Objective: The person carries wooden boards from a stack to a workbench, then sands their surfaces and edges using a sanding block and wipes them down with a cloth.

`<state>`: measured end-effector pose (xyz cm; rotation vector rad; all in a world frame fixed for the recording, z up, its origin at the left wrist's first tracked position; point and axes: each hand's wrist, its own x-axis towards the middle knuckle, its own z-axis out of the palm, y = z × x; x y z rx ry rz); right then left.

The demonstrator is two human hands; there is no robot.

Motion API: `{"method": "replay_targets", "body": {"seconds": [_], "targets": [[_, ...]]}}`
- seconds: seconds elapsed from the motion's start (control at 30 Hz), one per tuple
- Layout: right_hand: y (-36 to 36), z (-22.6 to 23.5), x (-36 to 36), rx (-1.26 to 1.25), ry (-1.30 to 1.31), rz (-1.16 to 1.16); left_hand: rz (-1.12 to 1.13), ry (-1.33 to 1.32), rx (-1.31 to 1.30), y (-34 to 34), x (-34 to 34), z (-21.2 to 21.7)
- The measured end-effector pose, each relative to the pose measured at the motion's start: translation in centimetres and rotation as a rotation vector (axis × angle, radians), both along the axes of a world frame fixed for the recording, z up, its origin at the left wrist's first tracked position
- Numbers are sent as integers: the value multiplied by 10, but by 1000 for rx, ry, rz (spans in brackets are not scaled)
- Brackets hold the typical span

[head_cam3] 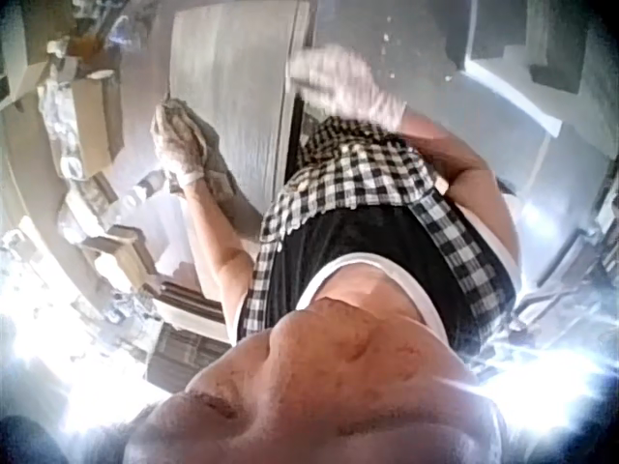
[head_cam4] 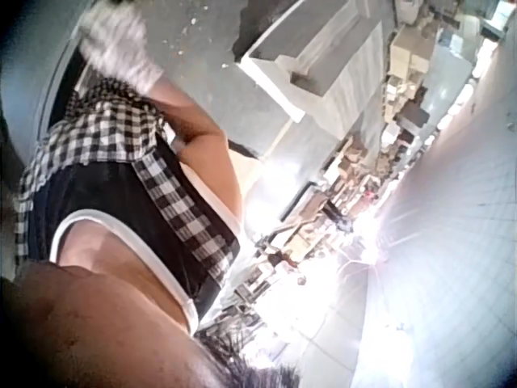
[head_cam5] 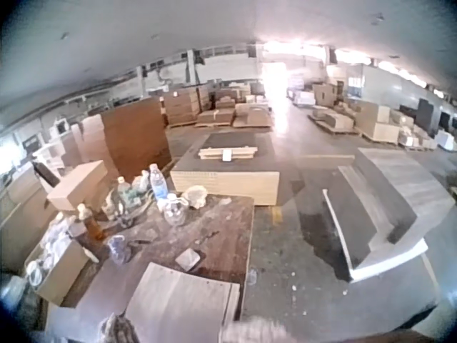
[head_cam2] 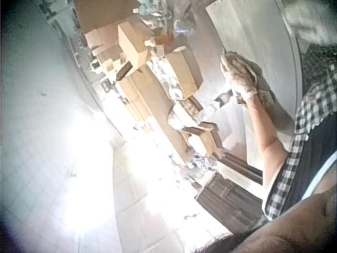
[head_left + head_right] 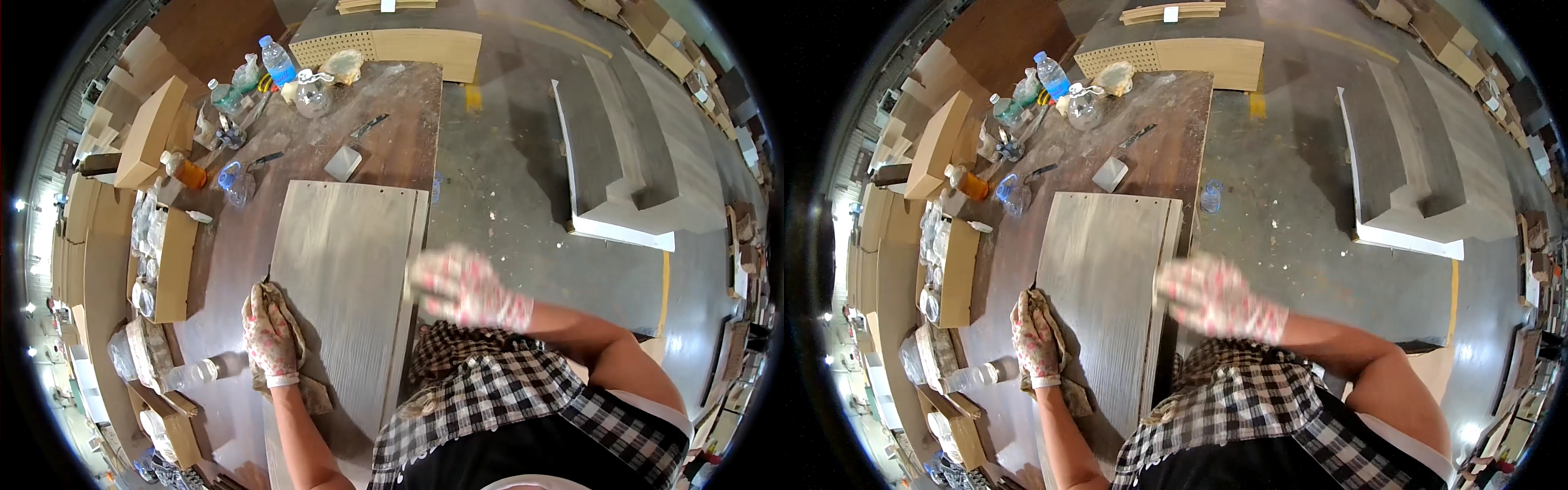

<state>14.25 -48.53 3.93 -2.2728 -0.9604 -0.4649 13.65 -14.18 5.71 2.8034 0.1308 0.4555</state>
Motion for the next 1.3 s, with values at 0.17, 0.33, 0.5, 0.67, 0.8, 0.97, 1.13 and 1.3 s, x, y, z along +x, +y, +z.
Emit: {"method": "replay_targets", "body": {"seconds": [0.17, 0.33, 0.5, 0.67, 0.8, 0.97, 1.13, 1.3], "targets": [[10, 6, -2, 133, -59, 110, 34, 14, 53, 23, -39, -6], [8, -4, 41, 53, -111, -270, 55, -24, 10, 39, -75, -8], [49, -15, -81, 43, 88, 333, 299, -4, 12, 80, -153, -3], [37, 1, -5, 87, -61, -83, 565, 77, 174, 118, -233, -8], [60, -15, -37, -70, -83, 21, 715, 49, 129, 141, -257, -41], [88, -18, -102, 34, 40, 483, 763, 39, 144, 136, -249, -32], [92, -28, -60, 189, -12, -100, 780, 52, 181, 132, -233, -35], [127, -40, -145, 73, 17, 500, 823, 105, 151, 126, -210, -35]]}}
